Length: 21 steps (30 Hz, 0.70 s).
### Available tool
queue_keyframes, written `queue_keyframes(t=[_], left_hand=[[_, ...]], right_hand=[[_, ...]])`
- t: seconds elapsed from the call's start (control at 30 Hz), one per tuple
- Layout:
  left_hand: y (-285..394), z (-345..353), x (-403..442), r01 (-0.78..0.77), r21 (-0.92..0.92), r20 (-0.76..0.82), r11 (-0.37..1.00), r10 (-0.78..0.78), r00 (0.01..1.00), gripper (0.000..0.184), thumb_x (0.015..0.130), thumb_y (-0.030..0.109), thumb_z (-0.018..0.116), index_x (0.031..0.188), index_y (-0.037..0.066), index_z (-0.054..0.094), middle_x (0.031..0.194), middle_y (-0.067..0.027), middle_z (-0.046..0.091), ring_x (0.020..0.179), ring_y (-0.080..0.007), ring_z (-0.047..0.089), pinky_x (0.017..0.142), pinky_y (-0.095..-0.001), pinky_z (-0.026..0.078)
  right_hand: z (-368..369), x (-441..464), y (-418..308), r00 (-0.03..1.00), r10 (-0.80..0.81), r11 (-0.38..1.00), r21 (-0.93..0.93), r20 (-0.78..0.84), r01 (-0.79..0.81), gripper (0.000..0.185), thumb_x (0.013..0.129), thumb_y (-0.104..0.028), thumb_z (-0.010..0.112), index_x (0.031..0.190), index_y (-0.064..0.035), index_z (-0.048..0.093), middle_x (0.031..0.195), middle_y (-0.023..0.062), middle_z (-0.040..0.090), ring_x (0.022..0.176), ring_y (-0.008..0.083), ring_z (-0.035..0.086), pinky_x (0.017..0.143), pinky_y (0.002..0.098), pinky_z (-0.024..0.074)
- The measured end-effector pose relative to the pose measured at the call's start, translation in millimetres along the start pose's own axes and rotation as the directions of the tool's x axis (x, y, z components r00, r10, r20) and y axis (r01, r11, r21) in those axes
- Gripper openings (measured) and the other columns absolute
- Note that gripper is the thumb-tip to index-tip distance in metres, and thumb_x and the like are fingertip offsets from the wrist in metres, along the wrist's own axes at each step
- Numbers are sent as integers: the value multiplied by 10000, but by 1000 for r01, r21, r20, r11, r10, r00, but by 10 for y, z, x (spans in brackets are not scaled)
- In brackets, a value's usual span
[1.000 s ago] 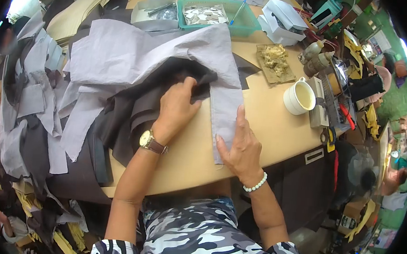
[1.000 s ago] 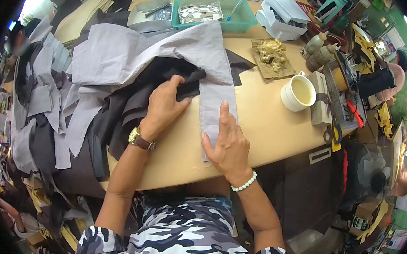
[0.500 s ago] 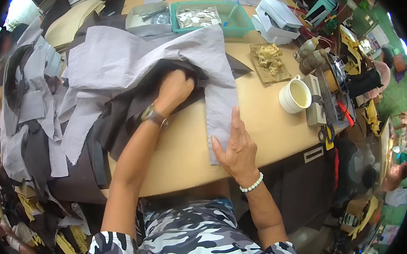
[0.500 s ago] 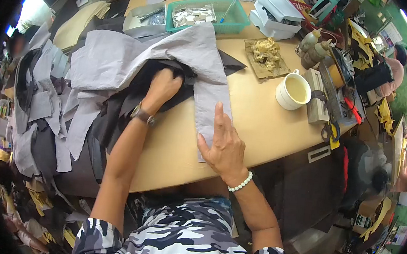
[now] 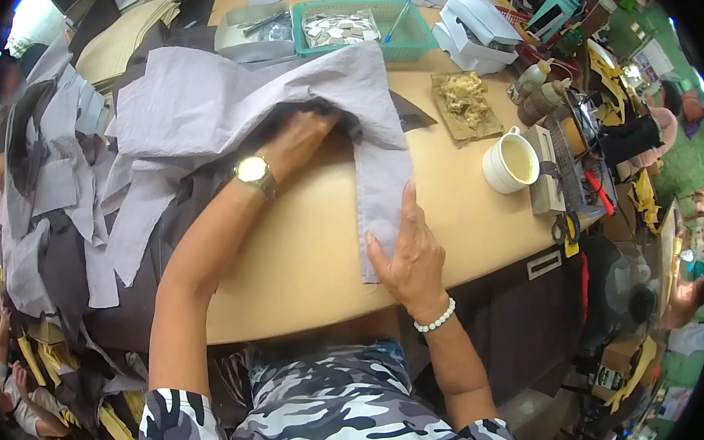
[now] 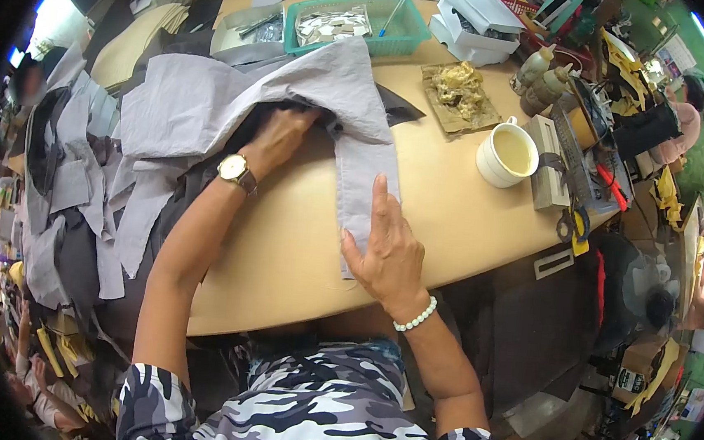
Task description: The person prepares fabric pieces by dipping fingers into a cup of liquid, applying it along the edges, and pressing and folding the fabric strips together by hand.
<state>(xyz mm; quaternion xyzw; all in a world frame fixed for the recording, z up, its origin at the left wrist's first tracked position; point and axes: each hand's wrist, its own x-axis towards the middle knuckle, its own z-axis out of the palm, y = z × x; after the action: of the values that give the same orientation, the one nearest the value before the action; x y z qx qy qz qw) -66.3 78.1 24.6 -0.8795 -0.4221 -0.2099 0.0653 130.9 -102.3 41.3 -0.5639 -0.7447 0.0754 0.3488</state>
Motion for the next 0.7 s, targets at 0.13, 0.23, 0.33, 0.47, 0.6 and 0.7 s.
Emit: queue_keyframes(t=[0.13,0.23,0.33,0.47,0.6,0.7], left_hand=[[-449,673,44,81,216,-171,973,-44,984,273,829,98,525,1069,84,654,1145,-130,631,1047,-296,608,864,-409,498],[75,119,56,247,325,165,913,-312,936,206,831,171,561,937,85,715,1058,-132,670,938,-317,651,768,-396,531],[380,-563,39,501,47,421,864,-472,775,192,809,200,606,852,48,715,929,-172,676,823,-342,658,707,-392,530],[669,-982,-130,376,-387,471,842,-170,866,185,809,159,592,820,3,690,821,-174,664,787,-366,637,734,-391,517],[808,-459,-203,-46,-537,145,843,147,978,169,797,62,601,942,12,671,960,-166,654,885,-331,626,784,-365,506],[633,-96,-146,-88,-542,-41,836,78,996,242,806,26,582,1040,17,642,1080,-163,630,1004,-322,600,854,-355,487]], right_hand=[[-9,8,-7,1000,-8,1000,-2,0,8,842,790,-264,640,1447,13,191,1153,310,527,913,441,598,741,455,523],[-9,11,8,999,-47,999,-19,-25,47,824,794,-241,639,1444,15,202,1150,303,533,914,435,600,757,444,520],[17,-38,28,999,-38,999,-10,-27,38,781,802,-182,622,1440,17,217,1148,297,540,928,429,600,776,433,516],[21,-65,53,1000,-5,1000,21,-23,5,731,810,-92,584,1437,25,224,1174,307,532,968,428,599,791,433,509],[49,-53,86,999,31,998,62,-26,-30,714,818,-64,554,1434,39,210,1218,321,508,991,437,593,801,440,505],[19,-78,89,996,91,991,96,6,-92,715,820,-53,543,1435,46,193,1242,329,491,992,444,591,806,442,504]])
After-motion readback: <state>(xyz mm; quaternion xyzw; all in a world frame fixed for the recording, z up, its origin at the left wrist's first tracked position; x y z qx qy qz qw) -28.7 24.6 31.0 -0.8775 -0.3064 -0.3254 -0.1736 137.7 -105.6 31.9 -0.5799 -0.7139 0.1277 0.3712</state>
